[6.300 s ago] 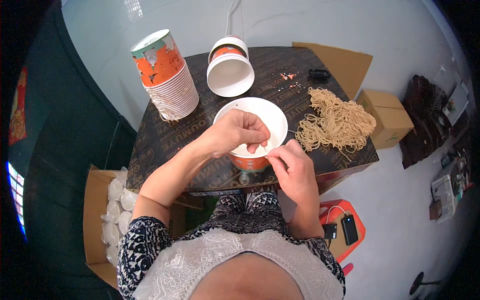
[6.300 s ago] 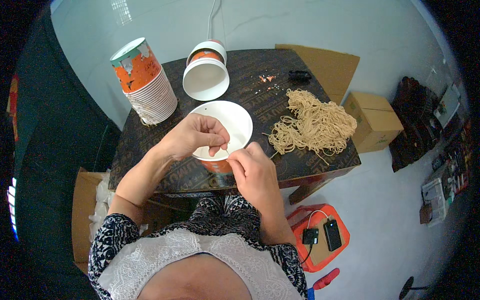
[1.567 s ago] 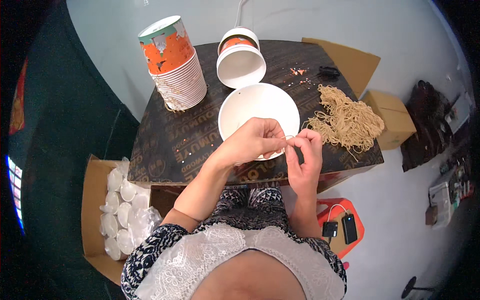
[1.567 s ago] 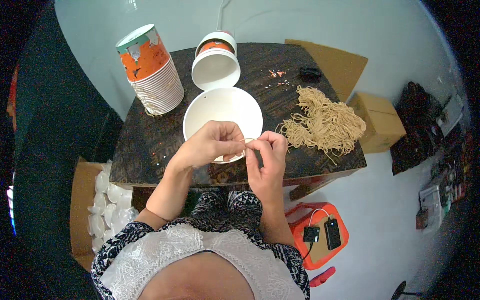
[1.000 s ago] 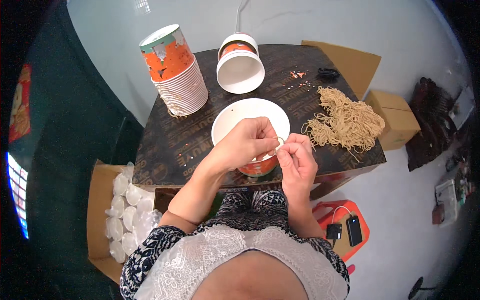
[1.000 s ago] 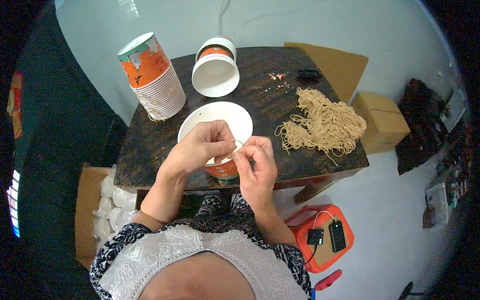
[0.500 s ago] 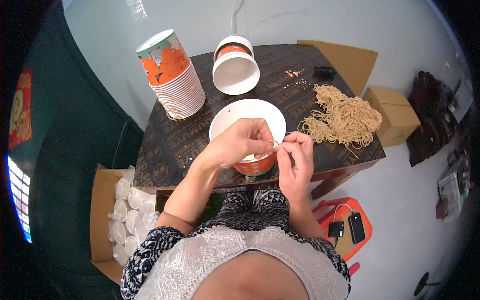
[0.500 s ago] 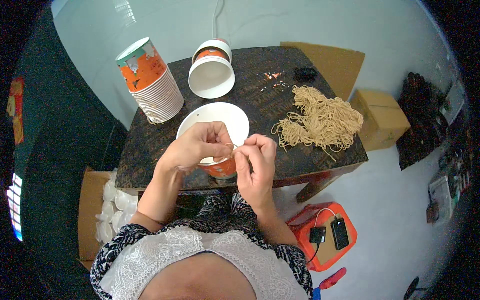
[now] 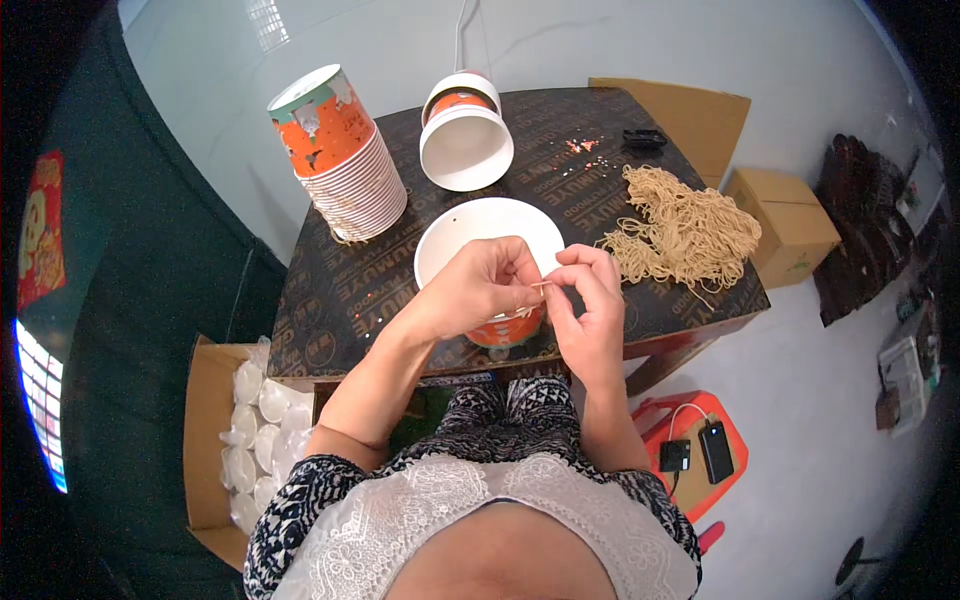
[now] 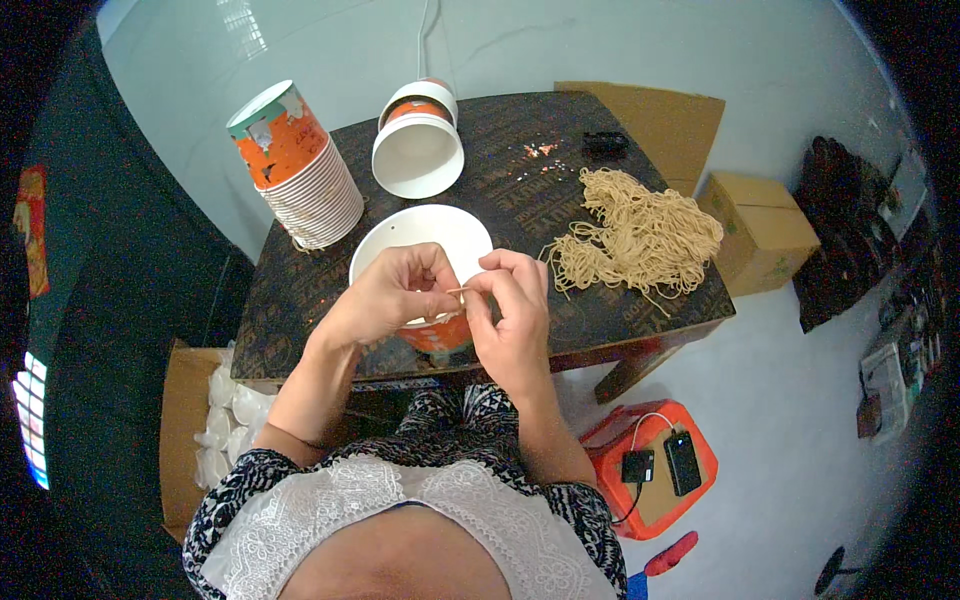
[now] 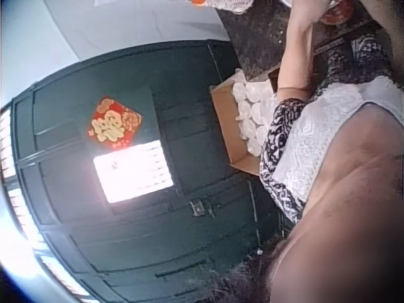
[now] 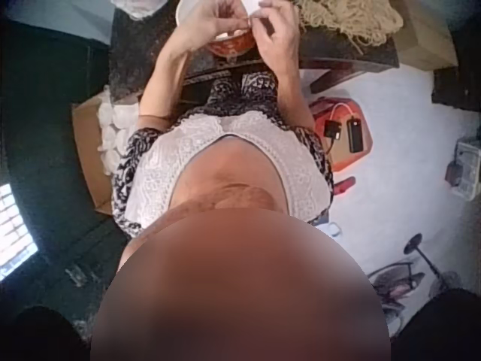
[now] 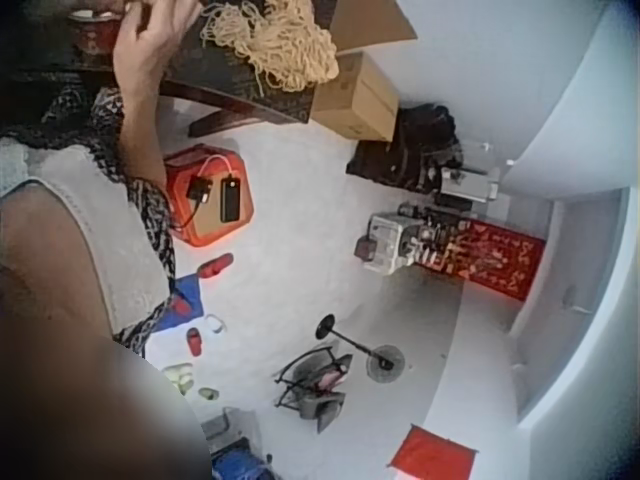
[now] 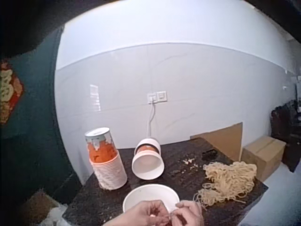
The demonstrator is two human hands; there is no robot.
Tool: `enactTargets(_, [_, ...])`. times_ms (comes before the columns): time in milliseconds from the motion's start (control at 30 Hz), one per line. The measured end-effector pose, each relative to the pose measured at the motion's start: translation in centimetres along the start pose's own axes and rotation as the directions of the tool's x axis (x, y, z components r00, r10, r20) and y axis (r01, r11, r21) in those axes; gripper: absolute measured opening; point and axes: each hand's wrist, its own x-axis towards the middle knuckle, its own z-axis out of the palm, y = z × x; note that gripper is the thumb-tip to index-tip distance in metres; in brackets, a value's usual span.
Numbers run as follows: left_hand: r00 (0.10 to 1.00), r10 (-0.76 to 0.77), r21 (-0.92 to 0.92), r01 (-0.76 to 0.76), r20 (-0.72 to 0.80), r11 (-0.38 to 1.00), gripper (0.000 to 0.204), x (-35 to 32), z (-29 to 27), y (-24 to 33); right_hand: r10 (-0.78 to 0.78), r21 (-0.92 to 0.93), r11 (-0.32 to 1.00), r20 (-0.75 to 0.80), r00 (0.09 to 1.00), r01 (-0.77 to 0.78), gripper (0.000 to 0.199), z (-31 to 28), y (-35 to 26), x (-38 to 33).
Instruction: Tying thin strings to the rims of paper cups for assembly.
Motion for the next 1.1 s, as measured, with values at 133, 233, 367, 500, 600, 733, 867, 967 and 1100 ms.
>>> enactTargets(133, [0.999,0.044,0.118,-0.040,-0.031,0.992,0.010,0.2,0.1,-0.2,0.074,0.153,0.987,-0.104,0.992,-0.057,0.009,0.0,0.5,-0.6])
enactTargets(233, [0.997,0.061,0.171,-0.051,-0.050,0.984,0.010,0.1,0.1,0.0,0.312,0.356,0.881,0.061,0.948,-0.313,0.006,-0.5,0.1,-1.2])
enactTargets(367, [0.998,0.012,0.135,-0.004,-0.058,0.991,0.011,0.0,0.2,0.2,0.357,0.323,0.853,0.208,0.911,-0.409,0.007,-0.4,-0.9,-1.0])
enactTargets(500, [0.998,0.031,0.141,-0.023,-0.051,0.990,0.012,0.2,0.1,-0.1,0.261,0.242,0.926,0.146,0.954,-0.290,0.007,0.5,0.1,-1.3])
enactTargets(600, [0.998,0.051,0.165,-0.042,-0.048,0.985,0.013,0.3,-0.1,-0.3,0.262,0.187,0.940,0.147,0.954,-0.287,0.007,0.3,-0.2,-1.1])
enactTargets(733, [0.982,0.181,0.313,-0.157,-0.049,0.937,0.012,0.2,0.2,-0.2,0.351,0.257,0.884,0.188,0.917,-0.390,0.007,0.3,-0.2,-1.2])
enactTargets(867, [0.952,0.298,0.569,-0.207,-0.071,0.796,0.014,-0.3,0.8,0.3,0.361,0.281,0.868,0.211,0.908,-0.410,0.006,0.2,0.0,-1.3])
enactTargets(967, [0.911,0.413,0.695,-0.294,-0.004,0.656,0.015,-0.5,0.7,0.0,0.353,0.321,0.857,0.204,0.913,-0.403,0.006,0.3,-0.1,-1.4])
enactTargets(1100, [0.905,0.424,0.768,-0.266,-0.008,0.582,0.014,-0.7,0.8,-0.4,0.251,0.336,0.887,0.223,0.942,-0.316,0.004,-0.1,-0.1,-1.2])
